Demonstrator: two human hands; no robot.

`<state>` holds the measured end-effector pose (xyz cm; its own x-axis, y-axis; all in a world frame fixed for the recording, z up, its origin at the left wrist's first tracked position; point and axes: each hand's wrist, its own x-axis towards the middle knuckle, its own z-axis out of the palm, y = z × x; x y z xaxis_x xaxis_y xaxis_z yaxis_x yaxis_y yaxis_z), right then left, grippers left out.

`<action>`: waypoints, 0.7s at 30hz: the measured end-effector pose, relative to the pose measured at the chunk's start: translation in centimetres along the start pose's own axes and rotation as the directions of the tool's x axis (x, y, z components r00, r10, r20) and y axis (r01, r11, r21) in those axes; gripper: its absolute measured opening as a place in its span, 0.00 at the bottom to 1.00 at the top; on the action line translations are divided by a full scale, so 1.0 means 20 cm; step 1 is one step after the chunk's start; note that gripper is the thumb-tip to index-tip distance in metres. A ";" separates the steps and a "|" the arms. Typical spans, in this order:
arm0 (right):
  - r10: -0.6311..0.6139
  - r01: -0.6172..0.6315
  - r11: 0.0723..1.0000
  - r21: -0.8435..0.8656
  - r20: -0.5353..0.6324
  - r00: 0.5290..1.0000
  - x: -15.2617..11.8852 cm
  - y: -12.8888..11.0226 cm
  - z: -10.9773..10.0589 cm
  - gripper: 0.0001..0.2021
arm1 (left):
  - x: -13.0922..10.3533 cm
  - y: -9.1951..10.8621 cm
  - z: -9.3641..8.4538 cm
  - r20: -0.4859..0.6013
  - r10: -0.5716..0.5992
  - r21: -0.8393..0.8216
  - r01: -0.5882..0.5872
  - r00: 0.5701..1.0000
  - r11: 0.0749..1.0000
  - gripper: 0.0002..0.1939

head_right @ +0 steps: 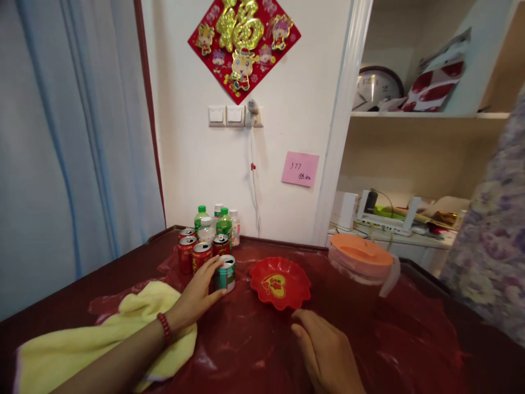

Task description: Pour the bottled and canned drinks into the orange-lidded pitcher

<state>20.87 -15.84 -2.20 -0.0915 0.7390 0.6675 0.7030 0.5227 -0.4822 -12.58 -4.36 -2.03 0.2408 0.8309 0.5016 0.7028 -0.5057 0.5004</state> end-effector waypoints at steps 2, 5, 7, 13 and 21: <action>0.015 -0.015 1.000 0.007 0.005 1.000 0.00 -0.01 -0.01 0.19 | 0.00 0.02 -0.01 0.017 -0.011 0.002 0.011 1.000 1.000 0.34; 0.031 -0.031 1.000 0.005 0.018 0.999 0.00 -0.02 -0.01 0.19 | 0.00 0.04 -0.02 0.031 -0.025 0.005 0.025 0.999 1.000 0.34; 0.035 -0.035 0.999 0.003 0.035 0.999 0.00 -0.02 -0.01 0.19 | 0.00 0.04 -0.02 0.027 -0.019 0.002 0.019 0.999 1.000 0.33; -0.002 0.005 0.999 -0.041 0.070 0.998 0.01 0.01 -0.01 0.19 | 0.00 0.03 -0.02 0.006 -0.003 0.001 0.003 1.000 1.000 0.34; -0.057 0.062 0.997 -0.046 0.090 0.994 0.01 0.03 -0.02 0.15 | -0.01 0.04 -0.02 0.018 -0.019 -0.011 0.020 1.000 1.000 0.34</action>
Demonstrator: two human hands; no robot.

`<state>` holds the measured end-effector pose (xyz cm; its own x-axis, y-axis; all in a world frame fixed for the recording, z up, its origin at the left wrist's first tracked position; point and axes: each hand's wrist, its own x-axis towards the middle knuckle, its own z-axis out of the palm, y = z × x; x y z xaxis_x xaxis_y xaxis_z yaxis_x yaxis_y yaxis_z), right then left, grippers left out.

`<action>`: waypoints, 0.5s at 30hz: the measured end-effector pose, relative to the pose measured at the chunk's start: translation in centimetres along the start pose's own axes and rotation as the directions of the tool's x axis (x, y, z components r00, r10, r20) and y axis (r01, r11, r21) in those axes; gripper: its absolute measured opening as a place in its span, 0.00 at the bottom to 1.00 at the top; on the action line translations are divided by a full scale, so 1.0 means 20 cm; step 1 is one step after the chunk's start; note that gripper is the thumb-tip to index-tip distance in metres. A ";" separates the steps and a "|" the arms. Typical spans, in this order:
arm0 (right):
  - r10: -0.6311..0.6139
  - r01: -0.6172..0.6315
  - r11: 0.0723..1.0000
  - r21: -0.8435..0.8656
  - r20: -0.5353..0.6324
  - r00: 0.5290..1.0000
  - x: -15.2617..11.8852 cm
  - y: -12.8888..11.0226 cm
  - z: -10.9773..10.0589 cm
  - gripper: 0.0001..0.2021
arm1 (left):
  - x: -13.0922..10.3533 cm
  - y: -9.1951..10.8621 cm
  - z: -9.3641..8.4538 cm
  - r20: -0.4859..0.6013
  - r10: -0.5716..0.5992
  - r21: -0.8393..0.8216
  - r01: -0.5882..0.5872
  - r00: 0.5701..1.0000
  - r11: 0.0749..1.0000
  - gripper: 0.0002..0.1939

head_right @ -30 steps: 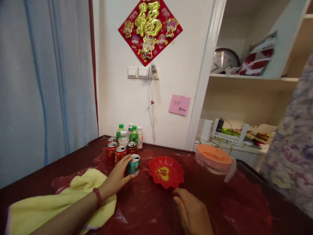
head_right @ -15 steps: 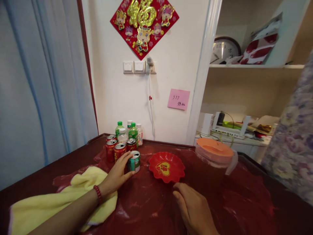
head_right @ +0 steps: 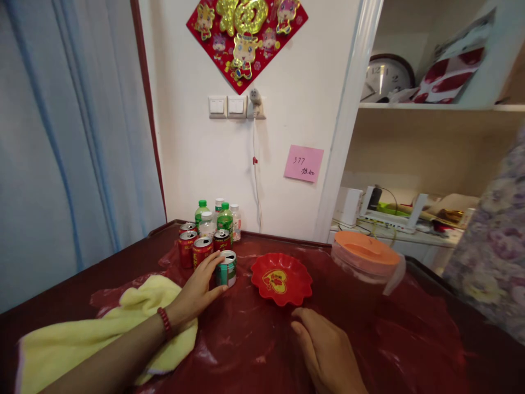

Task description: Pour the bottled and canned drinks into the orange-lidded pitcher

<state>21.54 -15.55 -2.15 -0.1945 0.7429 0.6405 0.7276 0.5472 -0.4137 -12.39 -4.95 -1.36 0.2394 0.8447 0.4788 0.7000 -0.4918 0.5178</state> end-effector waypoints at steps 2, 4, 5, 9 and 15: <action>0.044 -0.044 0.999 0.018 0.000 0.999 0.00 0.00 0.01 0.17 | 0.00 -0.01 0.00 -0.009 0.010 -0.001 -0.010 1.000 1.000 0.34; 0.069 -0.069 0.997 0.029 -0.001 0.998 -0.01 0.00 0.02 0.18 | 0.00 -0.01 0.01 -0.006 0.014 0.000 -0.014 1.000 1.000 0.35; 0.063 -0.063 0.997 0.033 0.000 0.998 -0.01 0.00 0.03 0.18 | 0.00 -0.01 0.01 0.000 0.012 0.000 -0.012 1.000 1.000 0.35; 0.031 -0.031 0.999 0.041 -0.003 1.000 -0.01 0.02 0.05 0.16 | 0.00 -0.01 0.01 -0.007 -0.001 -0.007 0.001 1.000 1.000 0.33; 0.011 -0.015 0.999 0.038 0.090 0.996 0.00 0.03 0.05 0.12 | 0.00 -0.01 0.00 -0.007 -0.016 -0.026 0.016 1.000 1.000 0.32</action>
<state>21.30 -14.95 -3.04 -0.2444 0.7807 0.5751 0.7046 0.5505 -0.4478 -12.50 -4.90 -1.40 0.2234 0.8509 0.4754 0.6862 -0.4837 0.5433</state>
